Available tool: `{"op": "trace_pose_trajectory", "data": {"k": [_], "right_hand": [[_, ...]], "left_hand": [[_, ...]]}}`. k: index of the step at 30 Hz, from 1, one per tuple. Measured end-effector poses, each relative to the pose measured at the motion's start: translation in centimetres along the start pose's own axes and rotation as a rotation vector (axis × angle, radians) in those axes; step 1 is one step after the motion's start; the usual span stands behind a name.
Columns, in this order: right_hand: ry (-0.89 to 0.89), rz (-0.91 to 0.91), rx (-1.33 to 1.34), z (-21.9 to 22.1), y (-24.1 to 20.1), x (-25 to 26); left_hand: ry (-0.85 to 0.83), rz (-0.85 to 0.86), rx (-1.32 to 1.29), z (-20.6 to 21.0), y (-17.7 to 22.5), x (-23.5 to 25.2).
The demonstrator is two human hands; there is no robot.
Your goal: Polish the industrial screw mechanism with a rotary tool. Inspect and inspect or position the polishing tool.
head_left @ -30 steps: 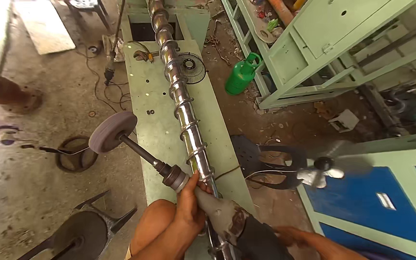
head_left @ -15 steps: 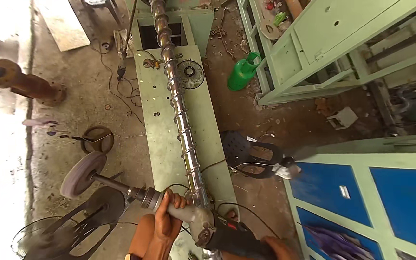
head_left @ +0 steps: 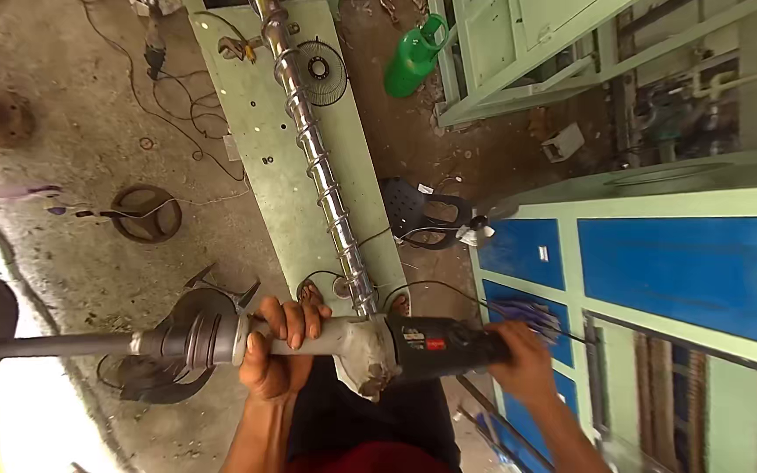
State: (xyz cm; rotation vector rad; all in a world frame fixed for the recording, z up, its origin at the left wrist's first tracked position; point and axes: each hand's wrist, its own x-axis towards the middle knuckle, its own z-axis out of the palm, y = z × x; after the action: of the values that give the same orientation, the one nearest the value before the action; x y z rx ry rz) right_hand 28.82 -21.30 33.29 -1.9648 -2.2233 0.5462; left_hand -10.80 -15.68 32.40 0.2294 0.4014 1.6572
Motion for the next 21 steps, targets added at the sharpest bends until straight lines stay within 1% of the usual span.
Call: {"op": "trace_pose_trajectory", "data": {"k": [3, 5, 8, 10, 13, 15, 19, 21], "right_hand": [[0.012, -0.037, -0.052, -5.3, -2.2, 3.8], [0.035, -0.076, -0.08, -8.5, -3.8, 5.9], [0.121, -0.124, -0.114, -12.5, -6.3, 7.1], [0.193, -0.148, -0.146, -14.6, -7.9, 7.3], [0.271, -0.192, -0.17, -17.4, -9.8, 7.6], [0.309, -0.221, -0.18, -19.0, -11.0, 7.7], [0.338, -0.252, -0.193, -21.6, -13.7, 8.1], [0.337, -0.25, -0.175, -21.8, -14.8, 8.3]], "left_hand": [[-0.01, 0.013, 0.006, 3.1, 1.9, 3.2], [-0.047, 0.031, 0.022, 5.3, 3.3, 5.7], [-0.123, 0.055, 0.046, 8.8, 6.0, 8.0], [-0.151, 0.066, -0.013, 10.5, 7.5, 8.6], [-0.147, 0.124, -0.186, 12.3, 9.4, 9.4], [-0.173, 0.138, -0.262, 13.2, 10.9, 9.5], [-0.185, 0.187, -0.264, 15.5, 13.8, 9.4], [-0.202, 0.202, -0.248, 16.2, 15.0, 9.4]]}}
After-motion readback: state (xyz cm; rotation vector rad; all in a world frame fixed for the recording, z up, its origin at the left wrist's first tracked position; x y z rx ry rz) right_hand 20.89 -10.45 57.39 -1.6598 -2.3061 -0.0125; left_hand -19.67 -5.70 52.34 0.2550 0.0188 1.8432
